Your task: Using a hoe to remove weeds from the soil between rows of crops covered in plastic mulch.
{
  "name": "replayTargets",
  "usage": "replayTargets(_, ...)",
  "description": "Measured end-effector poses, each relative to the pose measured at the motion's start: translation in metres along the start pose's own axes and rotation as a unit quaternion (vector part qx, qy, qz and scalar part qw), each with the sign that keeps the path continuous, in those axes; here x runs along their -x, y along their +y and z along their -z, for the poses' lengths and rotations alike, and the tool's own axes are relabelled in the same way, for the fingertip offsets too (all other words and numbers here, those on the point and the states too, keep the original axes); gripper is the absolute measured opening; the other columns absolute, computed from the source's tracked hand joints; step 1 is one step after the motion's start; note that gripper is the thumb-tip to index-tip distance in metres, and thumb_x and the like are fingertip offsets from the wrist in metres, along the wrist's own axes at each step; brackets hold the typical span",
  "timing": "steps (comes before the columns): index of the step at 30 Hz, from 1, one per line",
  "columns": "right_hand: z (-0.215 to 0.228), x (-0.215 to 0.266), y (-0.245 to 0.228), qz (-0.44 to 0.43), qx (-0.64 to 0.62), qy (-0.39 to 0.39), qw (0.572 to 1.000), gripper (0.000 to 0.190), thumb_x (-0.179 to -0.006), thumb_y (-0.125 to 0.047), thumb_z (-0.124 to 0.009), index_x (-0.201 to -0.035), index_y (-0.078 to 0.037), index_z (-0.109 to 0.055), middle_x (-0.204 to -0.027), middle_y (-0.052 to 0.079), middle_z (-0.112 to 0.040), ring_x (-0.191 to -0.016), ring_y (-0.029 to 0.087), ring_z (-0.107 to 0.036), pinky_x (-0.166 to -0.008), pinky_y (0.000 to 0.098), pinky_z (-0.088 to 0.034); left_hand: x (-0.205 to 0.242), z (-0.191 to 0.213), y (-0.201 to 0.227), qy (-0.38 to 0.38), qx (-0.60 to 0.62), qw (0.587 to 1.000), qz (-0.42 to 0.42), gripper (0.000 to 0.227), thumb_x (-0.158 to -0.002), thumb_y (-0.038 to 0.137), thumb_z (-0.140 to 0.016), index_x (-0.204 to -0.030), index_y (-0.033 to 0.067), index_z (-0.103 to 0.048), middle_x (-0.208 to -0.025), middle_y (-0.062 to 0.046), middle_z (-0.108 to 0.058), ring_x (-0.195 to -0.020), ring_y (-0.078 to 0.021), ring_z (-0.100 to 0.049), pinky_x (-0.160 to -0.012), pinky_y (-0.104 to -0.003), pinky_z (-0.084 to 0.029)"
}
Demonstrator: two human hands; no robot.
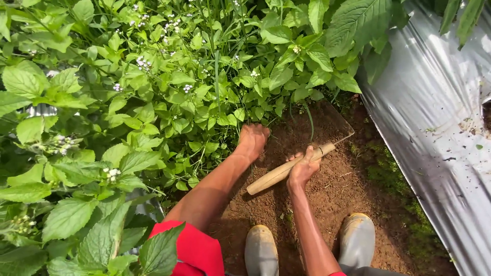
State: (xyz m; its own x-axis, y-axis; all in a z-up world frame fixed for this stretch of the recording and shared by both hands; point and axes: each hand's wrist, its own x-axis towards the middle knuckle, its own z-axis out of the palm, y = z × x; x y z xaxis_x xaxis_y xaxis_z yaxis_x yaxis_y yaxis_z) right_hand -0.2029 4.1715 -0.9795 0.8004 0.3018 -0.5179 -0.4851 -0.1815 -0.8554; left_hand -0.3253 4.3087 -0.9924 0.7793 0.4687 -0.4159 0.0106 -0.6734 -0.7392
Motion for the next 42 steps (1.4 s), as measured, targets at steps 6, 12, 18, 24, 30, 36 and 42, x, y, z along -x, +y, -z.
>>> replayTargets(6, -0.023, 0.063, -0.052, -0.070, 0.120, -0.128, 0.982, 0.040, -0.108, -0.031, -0.051, -0.127, 0.003, -0.050, -0.067, 0.003, -0.059, -0.051, 0.012, -0.059, -0.048, 0.0268, -0.060, 0.012, 0.011, -0.024, -0.022, -0.047, 0.998, -0.044, 0.023, -0.093, 0.011, -0.054, -0.115, 0.0206, -0.053, -0.097, 0.002, -0.053, -0.088, -0.0207, -0.052, -0.087, -0.038, -0.046)
replayTargets(12, -0.027, 0.084, -0.080, 0.070, 0.005, -0.049, 0.996, 0.028, -0.110, -0.031, -0.048, -0.126, -0.008, -0.046, -0.071, 0.000, -0.057, -0.054, 0.010, -0.062, -0.051, 0.0239, -0.061, 0.018, 0.029, -0.041, -0.058, -0.096, 0.989, -0.100, 0.025, -0.095, 0.013, -0.055, -0.119, 0.0209, -0.055, -0.100, 0.001, -0.056, -0.092, -0.0210, -0.053, -0.090, -0.038, -0.047)
replayTargets(18, -0.018, 0.043, -0.041, -0.031, 0.130, -0.088, 0.987, 0.025, -0.108, -0.024, -0.051, -0.122, -0.004, -0.050, -0.067, 0.001, -0.059, -0.051, 0.012, -0.060, -0.046, 0.0263, -0.059, 0.028, 0.041, -0.069, -0.084, -0.149, 0.975, -0.144, 0.026, -0.097, 0.015, -0.055, -0.123, 0.0212, -0.057, -0.103, 0.000, -0.058, -0.096, -0.0214, -0.053, -0.094, -0.037, -0.048)
replayTargets(24, -0.007, 0.037, -0.038, 0.064, -0.074, 0.015, 0.995, 0.025, -0.106, -0.030, -0.054, -0.124, -0.013, -0.046, -0.065, 0.002, -0.056, -0.047, 0.011, -0.059, -0.044, 0.0265, -0.058, 0.033, 0.053, -0.076, -0.089, -0.261, 0.943, -0.185, 0.024, -0.100, 0.018, -0.053, -0.123, 0.0217, -0.058, -0.107, -0.001, -0.061, -0.099, -0.0208, -0.055, -0.095, -0.036, -0.049)
replayTargets(30, -0.014, 0.040, -0.029, -0.043, 0.115, -0.100, 0.987, 0.024, -0.108, -0.020, -0.048, -0.124, -0.003, -0.049, -0.069, 0.004, -0.060, -0.052, 0.014, -0.061, -0.047, 0.0278, -0.060, 0.021, 0.043, -0.053, -0.061, -0.438, 0.874, -0.202, 0.021, -0.104, 0.025, -0.050, -0.124, 0.0220, -0.057, -0.112, -0.001, -0.062, -0.103, -0.0189, -0.057, -0.096, -0.033, -0.050)
replayTargets(36, -0.012, 0.035, -0.028, 0.021, -0.043, -0.011, 0.999, 0.035, -0.111, -0.036, -0.048, -0.134, -0.010, -0.044, -0.071, -0.002, -0.060, -0.054, 0.009, -0.063, -0.051, 0.0249, -0.062, 0.023, 0.027, -0.034, -0.044, -0.542, 0.813, -0.210, 0.023, -0.107, 0.030, -0.050, -0.128, 0.0221, -0.054, -0.114, 0.000, -0.059, -0.107, -0.0171, -0.057, -0.098, -0.030, -0.050)
replayTargets(42, -0.008, 0.053, -0.043, -0.070, 0.070, -0.166, 0.981, 0.030, -0.109, -0.031, -0.047, -0.120, -0.004, -0.051, -0.068, 0.000, -0.058, -0.053, 0.012, -0.059, -0.050, 0.0260, -0.059, 0.032, 0.041, -0.043, -0.033, -0.579, 0.788, -0.206, 0.024, -0.108, 0.031, -0.049, -0.129, 0.0228, -0.053, -0.115, 0.001, -0.058, -0.108, -0.0155, -0.056, -0.099, -0.028, -0.050)
